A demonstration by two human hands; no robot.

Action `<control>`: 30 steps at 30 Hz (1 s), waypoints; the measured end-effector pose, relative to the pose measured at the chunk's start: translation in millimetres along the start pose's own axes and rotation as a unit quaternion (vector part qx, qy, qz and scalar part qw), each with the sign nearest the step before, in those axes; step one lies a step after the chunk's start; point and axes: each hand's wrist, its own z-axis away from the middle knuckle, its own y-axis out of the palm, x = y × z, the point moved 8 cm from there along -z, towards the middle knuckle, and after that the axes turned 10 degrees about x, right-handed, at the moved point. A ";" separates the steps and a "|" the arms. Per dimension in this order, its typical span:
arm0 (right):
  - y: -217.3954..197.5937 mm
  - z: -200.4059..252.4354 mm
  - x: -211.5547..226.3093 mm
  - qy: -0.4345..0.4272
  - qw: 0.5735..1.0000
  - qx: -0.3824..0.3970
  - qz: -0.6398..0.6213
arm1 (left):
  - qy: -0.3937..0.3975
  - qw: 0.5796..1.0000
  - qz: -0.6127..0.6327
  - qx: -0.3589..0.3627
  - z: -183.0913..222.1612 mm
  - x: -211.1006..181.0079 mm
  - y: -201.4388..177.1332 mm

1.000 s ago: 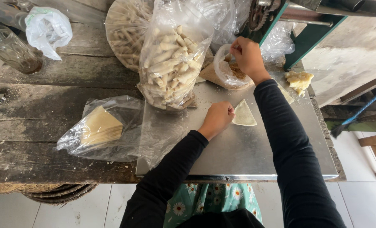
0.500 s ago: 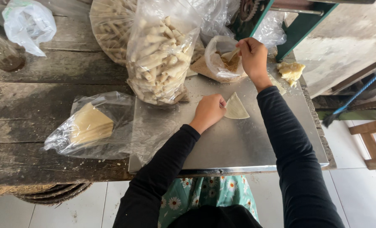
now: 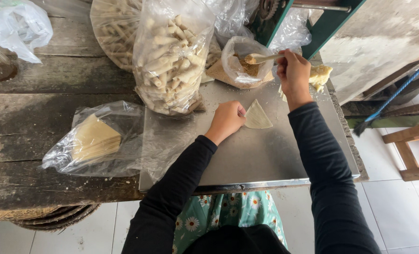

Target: The person folds triangular dumpling wrappers around a grainy filling. They scoop filling into each wrapper, fold the edges to seal, and place the finished dumplings into a plastic bag.

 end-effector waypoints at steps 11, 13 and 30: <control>-24.3 132.7 -18.7 0.050 0.995 0.013 0.088 | -0.042 0.994 0.093 0.049 1.7 5.3 3.8; -20.4 146.4 -18.7 0.032 0.991 0.024 0.126 | -0.038 0.992 0.104 0.052 1.1 5.0 1.7; 38.4 237.9 35.2 -0.229 0.803 0.200 0.512 | -0.087 0.985 0.134 0.072 0.7 5.5 -1.4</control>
